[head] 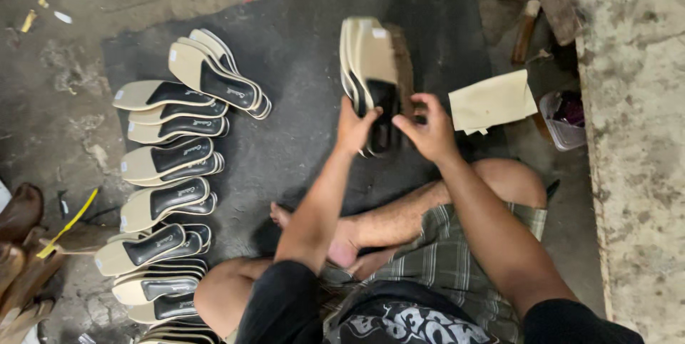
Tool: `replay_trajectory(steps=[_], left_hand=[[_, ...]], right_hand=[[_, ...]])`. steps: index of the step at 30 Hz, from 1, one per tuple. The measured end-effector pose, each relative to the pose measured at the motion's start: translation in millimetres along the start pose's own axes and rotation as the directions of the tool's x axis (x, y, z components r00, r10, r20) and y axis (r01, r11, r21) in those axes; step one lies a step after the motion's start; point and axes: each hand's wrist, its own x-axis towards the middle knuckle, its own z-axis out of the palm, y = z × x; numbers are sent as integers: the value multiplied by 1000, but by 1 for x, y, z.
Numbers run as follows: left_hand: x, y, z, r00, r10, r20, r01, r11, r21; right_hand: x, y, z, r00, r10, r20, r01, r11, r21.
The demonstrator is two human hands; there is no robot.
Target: The person sits on the floor and assembles slipper soles by inserting a metal pin into a stack of soles using a small tool. They repeatedly pick up stacks of soles, align them, insert the pin, and place the assembled stack aside.
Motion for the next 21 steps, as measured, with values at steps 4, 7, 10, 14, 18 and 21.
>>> replay_trajectory(steps=[4,7,10,14,18,21], left_hand=[[-36,8,30,993,-109,-44,99,979,-181],[-31,41,16,977,-163,-138,174,983,66],[-36,72,-20,963,-241,-122,270,868,416],[-55,91,-65,997,-53,53,2,725,688],[-60,86,-82,935,270,230,-348,586,732],[-58,71,-88,928,253,274,-371,568,735]], right_hand=[[-14,-12,2,961,-230,152,262,931,-253],[-16,-8,3,956,-207,210,251,944,-213],[-9,11,2,991,-15,129,17,1000,-14],[0,38,-8,968,240,-66,-239,971,24],[0,44,-13,955,-294,-34,241,842,-483],[-6,41,-9,997,71,-3,-68,935,-349]])
